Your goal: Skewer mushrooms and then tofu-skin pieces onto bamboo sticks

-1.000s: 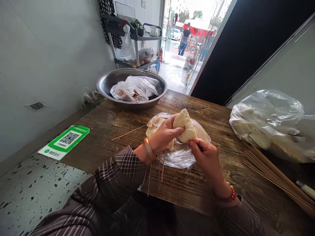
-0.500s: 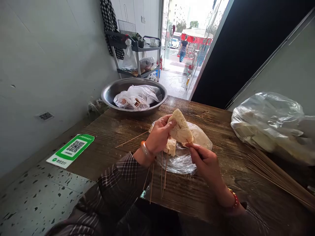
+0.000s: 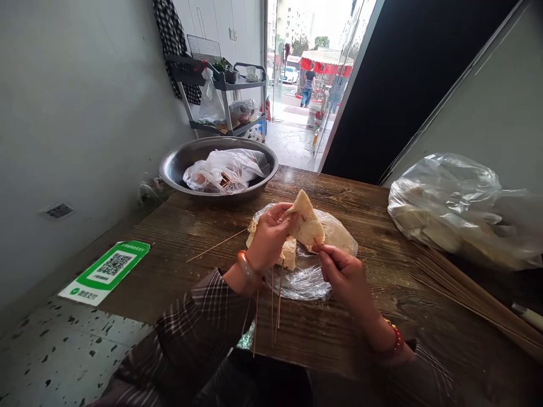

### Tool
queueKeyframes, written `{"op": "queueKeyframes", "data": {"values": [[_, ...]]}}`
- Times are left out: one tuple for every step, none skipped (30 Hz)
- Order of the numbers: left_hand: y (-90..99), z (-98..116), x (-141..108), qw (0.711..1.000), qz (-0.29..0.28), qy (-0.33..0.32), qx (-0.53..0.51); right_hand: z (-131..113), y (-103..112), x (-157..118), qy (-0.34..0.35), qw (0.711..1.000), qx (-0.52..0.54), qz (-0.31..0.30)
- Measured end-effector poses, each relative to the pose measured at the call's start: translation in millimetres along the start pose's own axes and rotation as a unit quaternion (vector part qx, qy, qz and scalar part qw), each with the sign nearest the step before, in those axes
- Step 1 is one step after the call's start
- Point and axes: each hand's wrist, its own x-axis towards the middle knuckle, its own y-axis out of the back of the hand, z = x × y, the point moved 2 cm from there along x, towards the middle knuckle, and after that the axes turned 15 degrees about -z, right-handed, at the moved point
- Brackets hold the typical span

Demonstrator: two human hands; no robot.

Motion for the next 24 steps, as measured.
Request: {"op": "queueKeyframes", "data": {"values": [[-0.4, -0.3, 0.0, 1.000, 0.001, -0.009, 0.015, 0.6, -0.3, 0.4, -0.002, 1.000, -0.001, 0.001], [-0.7, -0.5, 0.1, 0.999, 0.002, -0.018, 0.029, 1.2, -0.6, 0.7, -0.005, 1.000, -0.001, 0.001], [-1.1, -0.7, 0.2, 0.999, 0.003, -0.024, 0.042, 1.4, -0.9, 1.1, -0.006, 1.000, -0.002, 0.000], [-1.5, -1.0, 0.3, 0.998, 0.003, -0.026, 0.052, 1.4, -1.0, 1.5, -0.008, 1.000, -0.002, 0.000], [-1.8, -1.3, 0.4, 0.998, 0.002, -0.024, 0.061, 1.2, -1.1, 1.9, -0.009, 1.000, -0.002, -0.001], [-2.1, -1.6, 0.5, 0.997, 0.002, -0.022, 0.068, 0.8, -1.1, 2.3, -0.010, 1.000, -0.002, -0.001], [-2.4, -2.0, 0.5, 0.997, 0.000, -0.018, 0.075, 0.3, -0.9, 2.8, -0.012, 1.000, -0.002, -0.002], [-2.7, -2.4, 0.6, 0.997, -0.002, -0.015, 0.079, -0.2, -0.6, 3.2, -0.016, 1.000, -0.002, -0.003], [-3.1, -2.8, 0.5, 0.997, -0.003, -0.013, 0.082, -0.6, -0.3, 3.5, -0.020, 1.000, -0.001, -0.004], [-3.5, -3.4, 0.4, 0.997, -0.005, -0.011, 0.082, -0.9, 0.1, 3.8, -0.023, 1.000, -0.001, -0.003], [-4.0, -4.1, 0.3, 0.997, -0.008, -0.008, 0.078, -1.1, 0.4, 4.1, -0.026, 1.000, 0.001, -0.004], [-4.5, -5.0, 0.1, 0.997, -0.014, -0.004, 0.071, -1.4, 0.7, 4.3, -0.025, 1.000, 0.003, -0.003], [-4.8, -5.9, 0.0, 0.998, -0.020, 0.001, 0.063, -1.6, 0.9, 4.4, -0.023, 1.000, 0.006, -0.003], [-4.9, -6.7, -0.1, 0.998, -0.028, 0.007, 0.055, -1.7, 1.1, 4.5, -0.020, 1.000, 0.010, -0.004], [-4.6, -7.5, -0.1, 0.998, -0.035, 0.015, 0.045, -1.8, 1.1, 4.5, -0.018, 1.000, 0.015, -0.006], [-3.9, -8.2, 0.0, 0.998, -0.039, 0.024, 0.033, -1.9, 1.2, 4.4, -0.017, 1.000, 0.018, -0.007], [-2.7, -8.6, 0.2, 0.999, -0.038, 0.031, 0.019, -1.9, 1.3, 4.2, -0.016, 1.000, 0.019, -0.008], [-1.2, -8.8, 0.6, 0.999, -0.033, 0.037, 0.004, -1.9, 1.3, 4.0, -0.016, 1.000, 0.016, -0.008], [0.4, -8.9, 0.9, 0.999, -0.024, 0.042, -0.013, -1.8, 1.4, 3.6, -0.016, 1.000, 0.012, -0.008], [1.8, -8.8, 1.3, 0.998, -0.017, 0.047, -0.028, -1.7, 1.4, 3.2, -0.015, 1.000, 0.005, -0.008], [2.9, -8.6, 1.7, 0.998, -0.014, 0.052, -0.041, -1.4, 1.3, 2.8, -0.014, 1.000, -0.001, -0.008], [3.6, -8.4, 2.1, 0.997, -0.016, 0.058, -0.052, -1.0, 1.1, 2.4, -0.012, 1.000, -0.007, -0.007], [3.9, -8.2, 2.4, 0.996, -0.021, 0.064, -0.060, -0.6, 0.8, 1.9, -0.011, 1.000, -0.011, -0.007], [3.9, -7.9, 2.6, 0.995, -0.028, 0.068, -0.066, -0.2, 0.4, 1.4, -0.010, 1.000, -0.015, -0.007]]}}
